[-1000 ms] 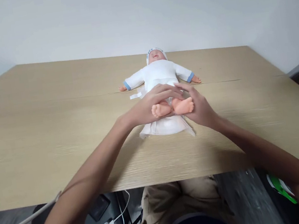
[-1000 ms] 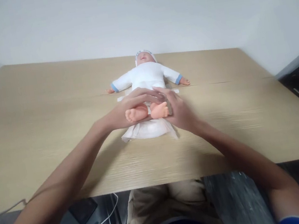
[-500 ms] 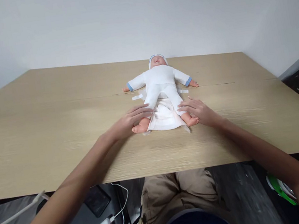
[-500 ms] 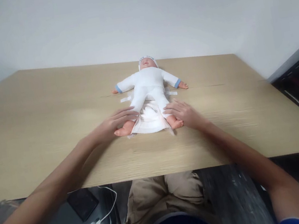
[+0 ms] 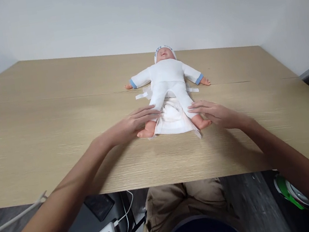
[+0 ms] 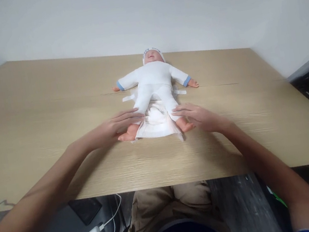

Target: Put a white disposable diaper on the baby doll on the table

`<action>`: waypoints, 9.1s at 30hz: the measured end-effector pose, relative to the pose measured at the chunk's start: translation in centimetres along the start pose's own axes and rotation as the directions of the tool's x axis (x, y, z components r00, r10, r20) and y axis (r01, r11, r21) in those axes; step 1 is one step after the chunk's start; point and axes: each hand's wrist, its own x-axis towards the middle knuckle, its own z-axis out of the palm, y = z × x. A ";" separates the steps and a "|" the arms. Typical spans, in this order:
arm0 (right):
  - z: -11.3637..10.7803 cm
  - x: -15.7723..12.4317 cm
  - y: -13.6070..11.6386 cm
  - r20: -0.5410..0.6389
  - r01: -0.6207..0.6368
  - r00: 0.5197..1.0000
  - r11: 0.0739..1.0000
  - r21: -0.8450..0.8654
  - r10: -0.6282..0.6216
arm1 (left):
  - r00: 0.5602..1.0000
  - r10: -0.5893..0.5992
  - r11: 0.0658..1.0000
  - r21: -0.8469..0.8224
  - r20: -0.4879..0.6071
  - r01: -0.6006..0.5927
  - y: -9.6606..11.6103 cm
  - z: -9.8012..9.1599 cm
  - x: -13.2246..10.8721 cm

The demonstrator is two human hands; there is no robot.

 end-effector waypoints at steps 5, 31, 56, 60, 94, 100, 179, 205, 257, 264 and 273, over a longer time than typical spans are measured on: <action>1.5 0.2 -3.9 -0.057 -0.096 0.995 0.973 -0.209 0.086 | 0.998 -0.038 0.999 -0.026 0.043 0.039 0.3 -0.9 0.1; -1.8 15.2 8.2 -0.326 -0.469 0.773 0.836 0.287 0.545 | 0.747 -0.554 0.812 -0.438 -0.368 0.386 -6.4 -3.0 14.1; 2.2 1.9 3.2 -0.408 -0.507 0.791 0.862 -0.017 0.457 | 0.713 -0.378 0.880 0.010 -0.590 0.474 0.1 -3.2 11.8; 3.0 1.7 4.0 -0.392 -0.600 0.729 0.799 0.030 0.562 | 0.895 -0.188 0.932 0.213 -0.405 0.292 2.6 -1.2 15.1; 3.1 10.1 1.9 -0.593 -0.135 0.754 0.950 0.282 0.283 | 0.895 -0.328 0.870 0.272 -0.301 0.410 2.2 2.4 16.8; 3.7 7.9 1.6 -0.544 0.001 0.838 0.997 0.083 0.045 | 0.900 -0.322 0.881 0.254 -0.293 0.398 2.0 2.4 16.7; 1.4 16.5 -2.6 -0.574 -0.132 0.806 0.989 0.060 0.142 | 0.419 -0.540 0.841 -0.454 -0.730 0.294 0.6 3.1 8.9; 7.5 4.7 -6.7 -0.358 -0.409 0.864 0.908 -0.090 0.354 | 0.865 -0.433 0.884 0.068 -0.255 0.463 5.8 4.6 4.9; 5.3 4.7 -7.0 -0.151 -0.463 0.704 0.609 0.644 0.694 | 0.629 -0.777 0.273 -0.909 -0.015 0.315 6.0 4.0 4.8; 6.3 4.4 -6.2 -0.466 -0.489 0.678 0.822 0.292 0.569 | 0.568 -0.802 0.430 -0.838 -0.184 0.336 6.8 4.6 4.7; 5.4 2.7 -6.2 -0.347 -0.463 0.746 0.817 0.345 0.569 | 0.553 -0.781 0.588 -0.640 -0.290 0.495 5.1 3.9 3.5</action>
